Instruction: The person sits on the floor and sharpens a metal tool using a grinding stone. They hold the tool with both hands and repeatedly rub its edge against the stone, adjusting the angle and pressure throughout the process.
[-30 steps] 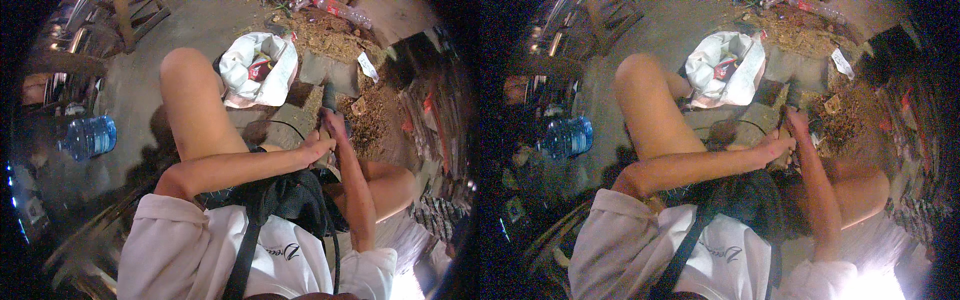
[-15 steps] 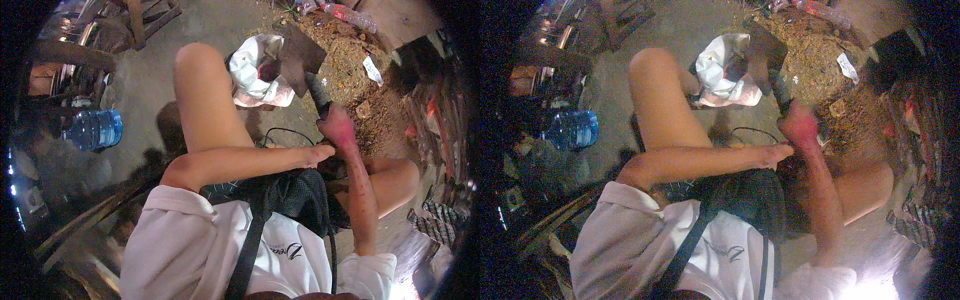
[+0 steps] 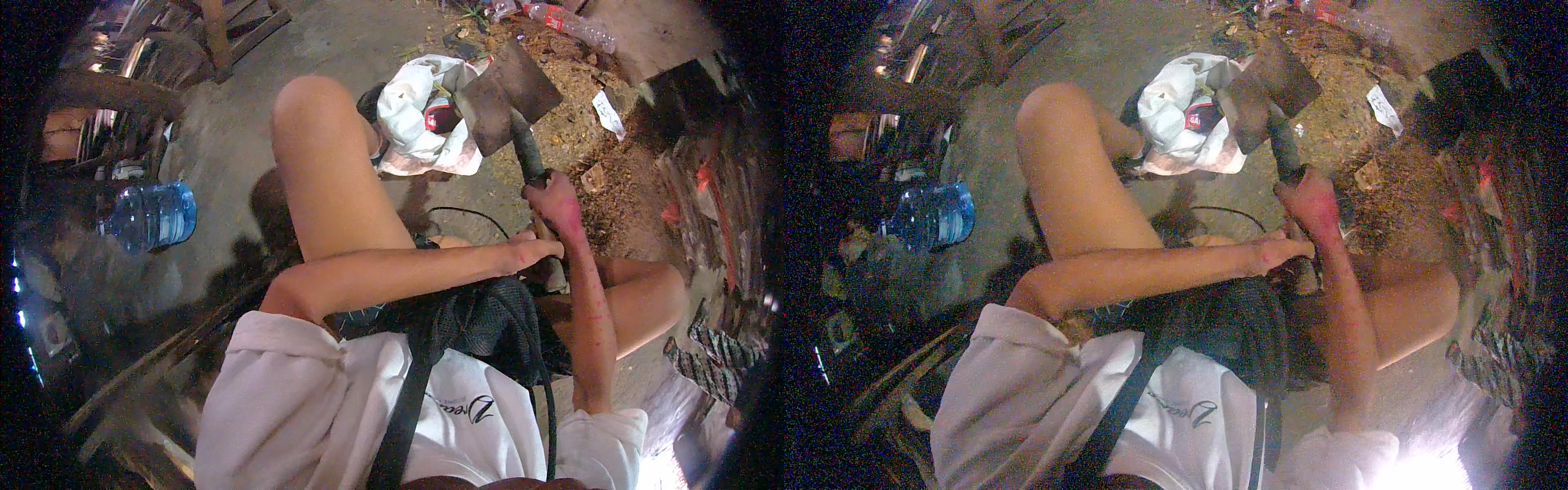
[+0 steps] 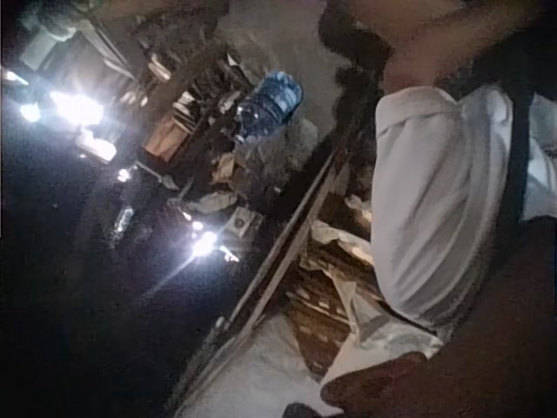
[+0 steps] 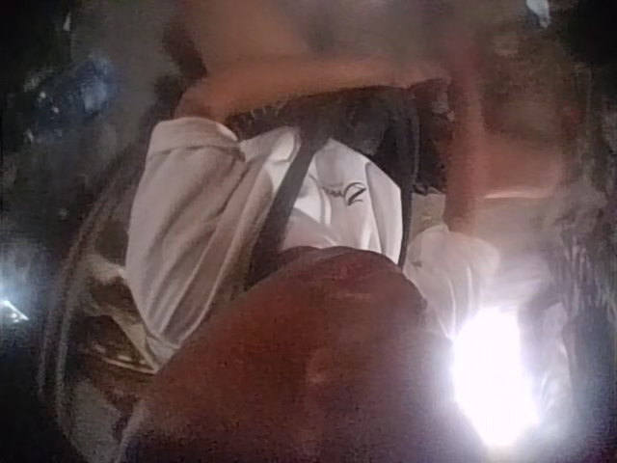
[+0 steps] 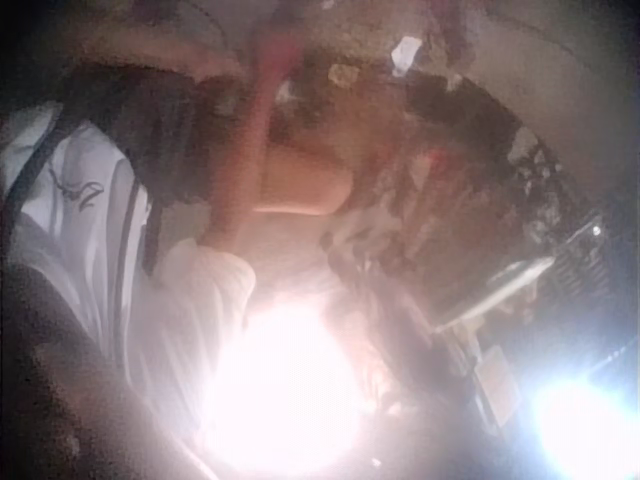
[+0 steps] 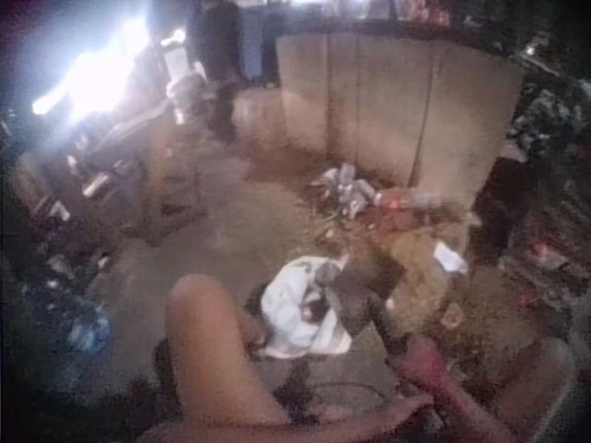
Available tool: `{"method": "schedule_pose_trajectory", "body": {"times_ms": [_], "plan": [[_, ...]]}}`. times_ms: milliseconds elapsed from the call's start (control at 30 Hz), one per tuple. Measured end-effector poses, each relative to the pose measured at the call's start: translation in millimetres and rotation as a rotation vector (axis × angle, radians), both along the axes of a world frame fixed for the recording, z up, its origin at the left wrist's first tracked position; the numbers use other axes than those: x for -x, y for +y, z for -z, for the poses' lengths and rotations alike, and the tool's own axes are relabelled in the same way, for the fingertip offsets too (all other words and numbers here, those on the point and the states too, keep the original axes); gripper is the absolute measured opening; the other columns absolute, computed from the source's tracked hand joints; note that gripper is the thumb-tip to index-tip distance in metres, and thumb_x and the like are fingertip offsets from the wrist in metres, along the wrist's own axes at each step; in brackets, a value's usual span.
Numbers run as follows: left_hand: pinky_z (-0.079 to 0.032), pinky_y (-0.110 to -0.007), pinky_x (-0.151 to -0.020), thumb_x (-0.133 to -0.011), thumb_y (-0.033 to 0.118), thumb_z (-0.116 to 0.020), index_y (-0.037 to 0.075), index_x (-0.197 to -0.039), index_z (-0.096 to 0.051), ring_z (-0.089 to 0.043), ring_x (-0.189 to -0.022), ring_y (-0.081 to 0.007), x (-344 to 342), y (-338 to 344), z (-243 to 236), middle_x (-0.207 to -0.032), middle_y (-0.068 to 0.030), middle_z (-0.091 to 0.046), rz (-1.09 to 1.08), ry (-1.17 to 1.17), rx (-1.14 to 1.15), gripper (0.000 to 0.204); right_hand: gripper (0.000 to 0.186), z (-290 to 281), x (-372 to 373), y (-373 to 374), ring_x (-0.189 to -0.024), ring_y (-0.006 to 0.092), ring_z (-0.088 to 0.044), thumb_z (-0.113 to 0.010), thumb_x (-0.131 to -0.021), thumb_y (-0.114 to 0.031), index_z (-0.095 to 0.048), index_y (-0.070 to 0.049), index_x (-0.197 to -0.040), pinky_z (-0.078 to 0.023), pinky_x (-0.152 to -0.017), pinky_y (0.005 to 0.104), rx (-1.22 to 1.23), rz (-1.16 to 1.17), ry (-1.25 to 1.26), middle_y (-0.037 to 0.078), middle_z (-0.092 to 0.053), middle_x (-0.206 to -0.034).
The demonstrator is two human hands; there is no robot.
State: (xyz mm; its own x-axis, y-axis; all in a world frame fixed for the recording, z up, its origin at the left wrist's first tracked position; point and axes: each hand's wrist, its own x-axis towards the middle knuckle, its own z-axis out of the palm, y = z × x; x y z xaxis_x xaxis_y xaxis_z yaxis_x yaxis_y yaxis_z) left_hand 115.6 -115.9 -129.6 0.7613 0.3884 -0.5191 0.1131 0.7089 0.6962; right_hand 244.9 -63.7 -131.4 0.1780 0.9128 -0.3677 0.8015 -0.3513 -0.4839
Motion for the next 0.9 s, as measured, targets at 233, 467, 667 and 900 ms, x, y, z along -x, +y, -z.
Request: {"method": "schedule_pose_trajectory", "body": {"times_ms": [233, 467, 667, 900], "plan": [[-0.045, -0.033, -0.085, -0.078, 0.035, -0.071, 0.004, -0.131, -0.044, -0.055, -0.1, -0.0197, -5.6, 23.4, -16.3, -0.113, -0.0092, -0.058, -0.186, 0.056, -0.11, 0.067, 0.027, 7.7, -17.7, 22.0, -0.064, 0.0173, -0.062, -0.066, -0.081, -0.03, -0.064, -0.004, -0.087, -0.051, -0.059, 0.0325, 0.217, 0.485, 0.759, 0.004, -0.063, -0.071], [-0.045, -0.033, -0.081, -0.076, 0.033, -0.07, 0.0, -0.118, -0.051, -0.055, -0.093, -0.0195, -13.5, 71.0, -18.9, -0.107, -0.0086, -0.059, 0.006, 0.155, -0.072, 0.057, 0.039, 73.3, -59.8, 13.1, -0.091, 0.0193, -0.062, -0.057, -0.092, -0.033, -0.059, -0.005, -0.117, -0.049, -0.083, 0.034, -0.118, 0.237, 0.982, 0.007, -0.064, -0.104], [-0.044, -0.033, -0.08, -0.075, 0.034, -0.069, -0.001, -0.109, -0.057, -0.055, -0.092, -0.0196, -14.9, 87.4, -38.0, -0.098, -0.0076, -0.061, 0.007, 0.329, -0.013, 0.05, 0.04, 78.3, -50.3, 9.9, -0.095, 0.0191, -0.06, -0.052, -0.096, -0.035, -0.056, -0.006, -0.123, -0.049, -0.087, 0.0347, 0.059, 0.519, 1.225, 0.007, -0.063, -0.112], [-0.045, -0.032, -0.081, -0.076, 0.038, -0.068, 0.0, -0.1, -0.059, -0.054, -0.094, -0.0194, -23.0, 90.5, -18.7, -0.102, -0.0089, -0.059, -0.163, 0.301, -0.036, 0.047, 0.036, 109.0, -66.0, 43.6, -0.089, 0.0202, -0.06, -0.05, -0.097, -0.033, -0.058, -0.007, -0.12, -0.049, -0.082, 0.0335, 0.224, 0.301, 1.161, 0.006, -0.063, -0.107]]}}
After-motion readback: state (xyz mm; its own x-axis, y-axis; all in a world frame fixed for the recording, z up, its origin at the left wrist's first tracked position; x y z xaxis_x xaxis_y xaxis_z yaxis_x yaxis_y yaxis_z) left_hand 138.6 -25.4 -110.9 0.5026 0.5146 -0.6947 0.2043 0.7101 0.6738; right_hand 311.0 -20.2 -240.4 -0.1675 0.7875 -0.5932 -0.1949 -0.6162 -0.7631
